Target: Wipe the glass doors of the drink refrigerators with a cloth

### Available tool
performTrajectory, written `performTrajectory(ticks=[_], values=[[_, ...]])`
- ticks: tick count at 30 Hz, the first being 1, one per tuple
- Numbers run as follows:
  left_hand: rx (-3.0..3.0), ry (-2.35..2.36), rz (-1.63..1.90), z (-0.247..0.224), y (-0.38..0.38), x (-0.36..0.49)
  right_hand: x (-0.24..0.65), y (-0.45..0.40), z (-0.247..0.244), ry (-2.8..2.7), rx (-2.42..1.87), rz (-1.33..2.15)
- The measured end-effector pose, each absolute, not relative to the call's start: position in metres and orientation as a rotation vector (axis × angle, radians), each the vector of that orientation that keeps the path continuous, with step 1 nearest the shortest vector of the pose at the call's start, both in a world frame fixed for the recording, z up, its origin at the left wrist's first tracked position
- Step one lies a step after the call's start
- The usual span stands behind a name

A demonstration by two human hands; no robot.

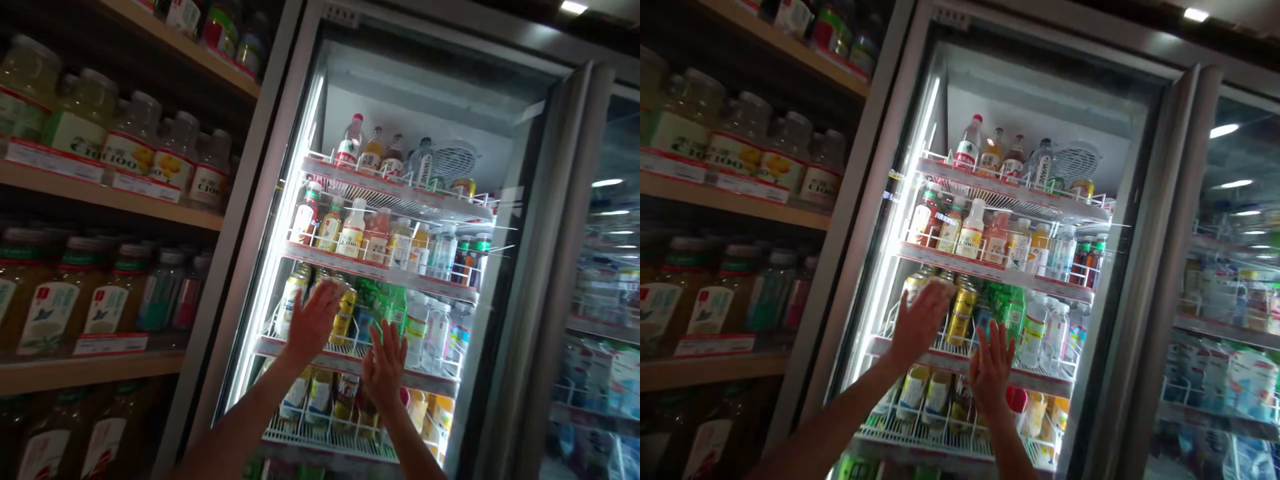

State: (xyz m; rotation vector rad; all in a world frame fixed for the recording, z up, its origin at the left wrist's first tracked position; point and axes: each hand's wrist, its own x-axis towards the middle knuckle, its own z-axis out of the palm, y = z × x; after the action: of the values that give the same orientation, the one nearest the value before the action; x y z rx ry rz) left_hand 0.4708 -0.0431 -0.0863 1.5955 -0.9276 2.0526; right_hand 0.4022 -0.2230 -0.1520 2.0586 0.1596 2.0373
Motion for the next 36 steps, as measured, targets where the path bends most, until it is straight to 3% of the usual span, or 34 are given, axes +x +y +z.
performTrajectory(ticks=[4,9,15,21,27,33,36], values=[[1.572,-0.517,1.925,-0.079,-0.025,0.481,0.402,-0.223,-0.153,0.146,2.072,2.05],[1.688,-1.027,1.97,-0.112,-0.039,0.469,0.401,-0.225,-0.153,0.14,2.084,2.03],[1.676,-0.503,1.875,-0.12,-0.006,0.482,0.401,-0.225,-0.153,0.166,2.077,2.059],[1.795,-1.078,1.925,-0.159,-0.02,0.473,0.4,-0.225,-0.154,0.165,2.089,2.056],[1.756,-0.536,1.872,-0.146,0.018,0.49,0.4,-0.223,-0.153,0.167,2.098,2.077],[1.801,-1.01,1.899,-0.168,-0.02,0.47,0.4,-0.226,-0.154,0.178,2.049,2.068],[1.767,-0.864,1.897,-0.159,-0.006,0.481,0.398,-0.225,-0.154,0.154,2.087,2.049]])
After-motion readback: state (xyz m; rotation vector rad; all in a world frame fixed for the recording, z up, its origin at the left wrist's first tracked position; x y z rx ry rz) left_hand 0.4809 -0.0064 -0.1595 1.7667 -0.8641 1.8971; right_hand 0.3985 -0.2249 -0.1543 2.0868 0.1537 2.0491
